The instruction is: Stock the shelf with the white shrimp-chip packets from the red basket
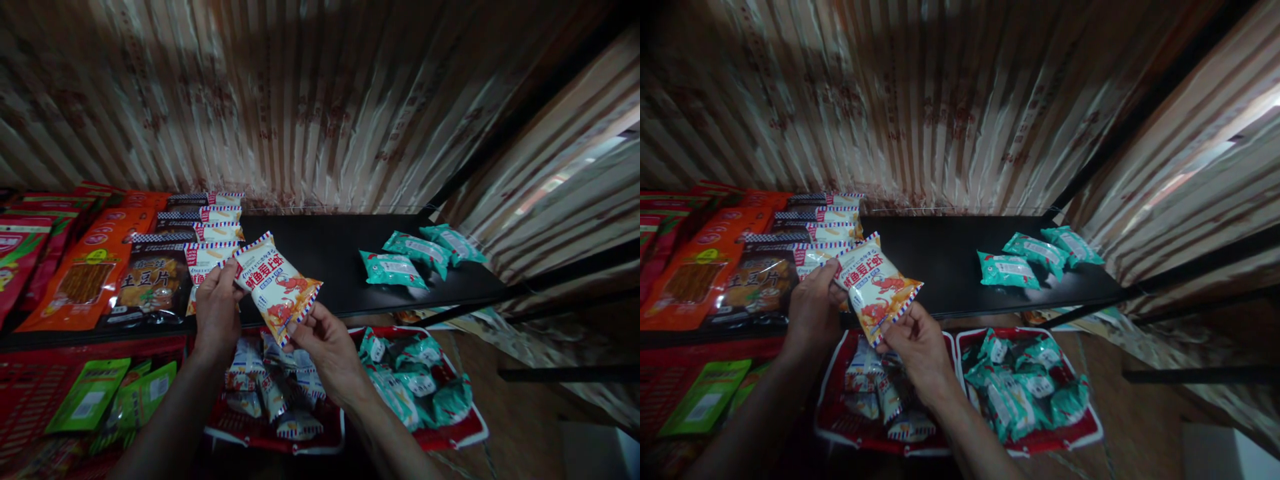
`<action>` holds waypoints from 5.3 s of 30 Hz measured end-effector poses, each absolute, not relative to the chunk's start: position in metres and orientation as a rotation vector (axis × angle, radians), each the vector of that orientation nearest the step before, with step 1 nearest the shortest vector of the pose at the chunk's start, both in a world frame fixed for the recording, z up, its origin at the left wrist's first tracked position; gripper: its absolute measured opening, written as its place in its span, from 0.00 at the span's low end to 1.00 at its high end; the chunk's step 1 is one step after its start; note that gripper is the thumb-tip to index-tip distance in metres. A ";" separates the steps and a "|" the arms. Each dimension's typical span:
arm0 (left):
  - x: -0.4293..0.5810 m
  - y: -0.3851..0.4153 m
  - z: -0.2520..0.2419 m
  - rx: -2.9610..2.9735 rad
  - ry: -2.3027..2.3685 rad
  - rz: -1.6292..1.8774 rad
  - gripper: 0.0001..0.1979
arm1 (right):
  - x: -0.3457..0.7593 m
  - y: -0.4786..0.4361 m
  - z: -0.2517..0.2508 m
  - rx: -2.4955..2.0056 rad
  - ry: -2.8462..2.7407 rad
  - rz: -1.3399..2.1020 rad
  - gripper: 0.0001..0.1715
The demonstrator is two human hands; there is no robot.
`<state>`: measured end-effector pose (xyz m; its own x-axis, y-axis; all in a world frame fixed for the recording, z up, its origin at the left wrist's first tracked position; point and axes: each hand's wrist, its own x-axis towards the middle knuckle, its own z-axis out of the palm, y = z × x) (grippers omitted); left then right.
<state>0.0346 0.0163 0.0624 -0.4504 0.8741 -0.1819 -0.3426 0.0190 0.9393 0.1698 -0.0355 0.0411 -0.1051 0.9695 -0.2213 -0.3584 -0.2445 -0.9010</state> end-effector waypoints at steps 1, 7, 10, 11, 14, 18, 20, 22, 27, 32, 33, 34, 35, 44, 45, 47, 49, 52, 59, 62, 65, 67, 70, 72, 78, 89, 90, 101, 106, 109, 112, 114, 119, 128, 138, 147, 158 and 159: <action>0.034 0.017 0.063 0.601 1.344 1.618 0.10 | 0.170 -0.035 0.041 -1.053 -0.844 1.586 0.21; 0.029 0.015 0.070 0.653 1.344 1.599 0.09 | 0.173 -0.033 0.038 -1.067 -0.858 1.579 0.23; 0.028 0.016 0.070 0.618 1.311 1.601 0.09 | 0.173 -0.032 0.038 -1.090 -0.874 1.579 0.24; 0.028 0.016 0.069 0.601 1.301 1.611 0.09 | 0.173 -0.032 0.038 -1.091 -0.876 1.579 0.24; 0.026 0.019 0.064 0.571 1.279 1.631 0.09 | 0.174 -0.031 0.037 -1.097 -0.880 1.582 0.24; 0.022 0.020 0.058 0.575 1.229 1.634 0.09 | 0.178 -0.029 0.035 -1.118 -0.889 1.585 0.21; 0.020 0.020 0.057 0.587 1.208 1.633 0.10 | 0.180 -0.028 0.034 -1.108 -0.891 1.589 0.20; 0.019 0.019 0.059 0.610 1.225 1.627 0.11 | 0.181 -0.027 0.033 -1.096 -0.882 1.595 0.19; 0.016 0.015 0.075 0.633 1.287 1.560 0.12 | 0.183 -0.025 0.033 -1.099 -0.831 1.589 0.19; 0.020 0.013 0.075 0.537 1.167 1.566 0.12 | 0.181 -0.025 0.028 -1.147 -0.772 1.587 0.21; 0.021 0.014 0.074 0.525 1.151 1.572 0.11 | 0.181 -0.025 0.026 -1.150 -0.762 1.592 0.22; 0.022 0.014 0.073 0.522 1.140 1.575 0.11 | 0.180 -0.025 0.024 -1.148 -0.756 1.595 0.22; 0.022 0.013 0.073 0.527 1.131 1.576 0.11 | 0.179 -0.025 0.022 -1.144 -0.754 1.594 0.21; 0.023 0.010 0.080 0.503 1.102 1.603 0.12 | 0.179 -0.024 0.020 -1.160 -0.750 1.572 0.21; 0.023 0.011 0.078 0.503 1.096 1.604 0.11 | 0.179 -0.023 0.020 -1.162 -0.745 1.572 0.21; 0.023 0.011 0.076 0.557 1.088 1.591 0.10 | 0.179 -0.023 0.019 -1.164 -0.740 1.569 0.21; 0.023 0.011 0.075 0.621 1.074 1.578 0.08 | 0.179 -0.023 0.017 -1.162 -0.742 1.567 0.21; 0.025 0.010 0.074 0.662 1.063 1.567 0.07 | 0.179 -0.023 0.015 -1.160 -0.757 1.566 0.19; 0.028 0.011 0.071 0.663 1.102 1.560 0.10 | 0.179 -0.021 0.016 -1.181 -0.760 1.537 0.20; 0.028 0.011 0.071 0.650 1.145 1.565 0.10 | 0.179 -0.021 0.017 -1.175 -0.761 1.545 0.20; 0.029 0.009 0.072 0.669 1.140 1.572 0.11 | 0.179 -0.021 0.016 -1.167 -0.758 1.553 0.19; 0.029 0.008 0.073 0.673 1.138 1.584 0.11 | 0.179 -0.022 0.015 -1.169 -0.760 1.557 0.19; 0.028 0.007 0.079 0.645 1.173 1.584 0.10 | 0.178 -0.022 0.015 -1.174 -0.756 1.555 0.18; 0.028 0.006 0.082 0.636 1.190 1.575 0.10 | 0.178 -0.022 0.015 -1.177 -0.754 1.554 0.19; 0.030 0.007 0.081 0.632 1.170 1.602 0.09 | 0.178 -0.021 0.016 -1.184 -0.749 1.559 0.17; 0.029 0.013 0.068 0.626 1.079 1.544 0.12 | 0.177 -0.022 0.012 -1.155 -0.731 1.564 0.18; 0.030 0.014 0.068 0.605 1.063 1.542 0.12 | 0.177 -0.022 0.012 -1.157 -0.715 1.561 0.18; 0.036 0.008 0.068 0.676 1.006 1.468 0.08 | 0.179 -0.021 0.008 -1.154 -0.713 1.548 0.18; 0.039 0.006 0.063 0.822 0.985 1.382 0.08 | 0.179 -0.021 0.009 -1.136 -0.715 1.544 0.18; 0.041 0.006 0.059 0.814 0.954 1.393 0.09 | 0.179 -0.021 0.008 -1.127 -0.694 1.543 0.18; 0.043 0.006 0.058 0.818 0.926 1.342 0.11 | 0.180 -0.021 0.007 -1.123 -0.667 1.545 0.19; 0.043 0.006 0.058 0.838 0.920 1.298 0.13 | 0.180 -0.021 0.007 -1.126 -0.653 1.546 0.19; 0.044 0.005 0.057 0.861 0.923 1.264 0.14 | 0.179 -0.021 0.011 -1.137 -0.626 1.565 0.19; 0.054 0.003 0.050 0.836 0.924 1.198 0.20 | 0.169 -0.026 0.010 -1.128 -0.652 1.500 0.20; 0.055 0.003 0.045 0.754 0.910 1.181 0.17 | 0.166 -0.028 0.014 -1.137 -0.668 1.509 0.21; 0.047 0.004 0.061 0.679 0.895 1.141 0.23 | 0.226 -0.004 0.034 -1.149 -0.756 1.351 0.19; 0.071 -0.009 0.048 0.679 0.802 0.817 0.26 | 0.240 -0.002 0.046 -1.158 -0.789 1.127 0.14; 0.071 -0.009 0.049 0.670 0.799 0.801 0.27 | 0.241 -0.003 0.047 -1.180 -0.790 1.094 0.13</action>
<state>0.0714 -0.0094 0.0493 0.4475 0.8204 -0.3559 -0.3581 0.5291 0.7693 0.2413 -0.0026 0.0470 0.3081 0.9495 -0.0601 -0.2415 0.0170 -0.9703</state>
